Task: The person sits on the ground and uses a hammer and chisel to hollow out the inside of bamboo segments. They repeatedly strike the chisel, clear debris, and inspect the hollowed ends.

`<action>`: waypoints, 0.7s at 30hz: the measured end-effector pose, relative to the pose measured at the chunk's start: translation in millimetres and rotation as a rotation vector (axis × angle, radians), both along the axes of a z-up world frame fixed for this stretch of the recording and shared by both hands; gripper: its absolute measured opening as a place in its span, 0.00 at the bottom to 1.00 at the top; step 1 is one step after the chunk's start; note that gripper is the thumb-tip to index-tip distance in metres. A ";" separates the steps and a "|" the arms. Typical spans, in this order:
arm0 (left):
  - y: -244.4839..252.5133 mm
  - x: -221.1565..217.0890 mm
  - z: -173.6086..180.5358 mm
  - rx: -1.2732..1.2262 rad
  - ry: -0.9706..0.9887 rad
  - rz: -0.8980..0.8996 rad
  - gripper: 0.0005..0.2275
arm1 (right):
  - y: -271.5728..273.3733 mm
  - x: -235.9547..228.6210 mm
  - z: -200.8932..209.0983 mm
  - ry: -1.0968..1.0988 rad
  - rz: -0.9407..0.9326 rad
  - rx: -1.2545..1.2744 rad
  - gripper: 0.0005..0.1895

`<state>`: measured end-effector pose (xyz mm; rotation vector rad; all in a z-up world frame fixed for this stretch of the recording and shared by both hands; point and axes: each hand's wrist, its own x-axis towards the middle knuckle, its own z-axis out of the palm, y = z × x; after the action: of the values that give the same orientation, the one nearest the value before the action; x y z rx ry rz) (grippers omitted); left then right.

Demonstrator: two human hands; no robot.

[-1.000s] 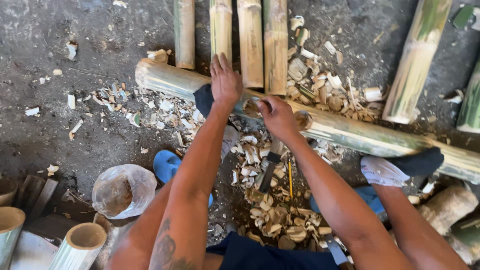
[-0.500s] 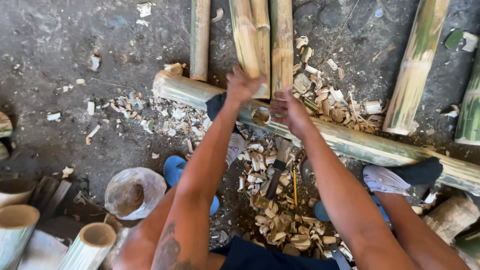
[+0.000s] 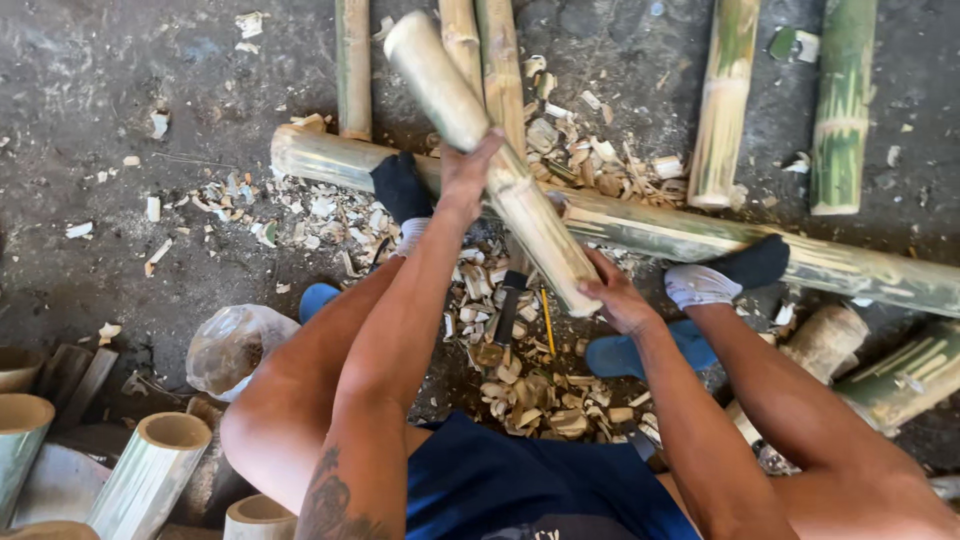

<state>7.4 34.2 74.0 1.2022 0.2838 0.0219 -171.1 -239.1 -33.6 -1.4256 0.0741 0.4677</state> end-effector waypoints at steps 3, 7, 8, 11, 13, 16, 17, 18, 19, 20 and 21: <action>-36.3 -14.4 37.2 0.120 -0.256 0.042 0.38 | -15.6 -6.5 -26.3 0.047 -0.144 -0.228 0.38; -56.8 -45.5 76.3 0.470 -0.464 -0.030 0.39 | -26.3 -39.1 -55.4 -0.109 0.128 -1.054 0.28; -58.8 -52.0 81.8 0.503 -0.488 -0.054 0.40 | -26.6 -49.1 -61.9 -0.108 0.130 -1.143 0.29; -58.2 -67.8 88.2 0.603 -0.531 -0.103 0.40 | -22.1 -66.3 -75.0 -0.203 0.019 -1.320 0.33; -56.5 -71.9 87.9 0.671 -0.534 -0.093 0.40 | -20.2 -63.5 -76.5 -0.144 0.013 -1.366 0.33; -48.5 -79.1 80.8 0.670 -0.613 -0.122 0.41 | -16.8 -60.8 -73.8 0.043 0.089 -1.340 0.26; -46.1 -77.8 79.5 0.672 -0.612 -0.158 0.41 | -16.8 -54.3 -71.5 -0.006 0.053 -1.323 0.22; -44.1 -78.4 77.5 0.674 -0.610 -0.195 0.42 | -16.5 -50.6 -69.0 -0.054 0.018 -1.305 0.18; -42.2 -82.8 73.7 0.675 -0.606 -0.231 0.43 | -15.8 -56.1 -67.1 0.003 -0.032 -1.234 0.16; -42.9 -85.4 70.2 0.708 -0.611 -0.263 0.44 | -14.8 -62.3 -64.9 0.059 -0.081 -1.162 0.15; -44.4 -86.1 68.2 0.741 -0.619 -0.294 0.45 | -13.4 -65.6 -61.3 0.111 -0.130 -1.088 0.13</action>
<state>-78.6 -10.2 142.2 1.8866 -0.4925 0.2568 -236.6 -252.6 -94.8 -2.4334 0.5759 0.4053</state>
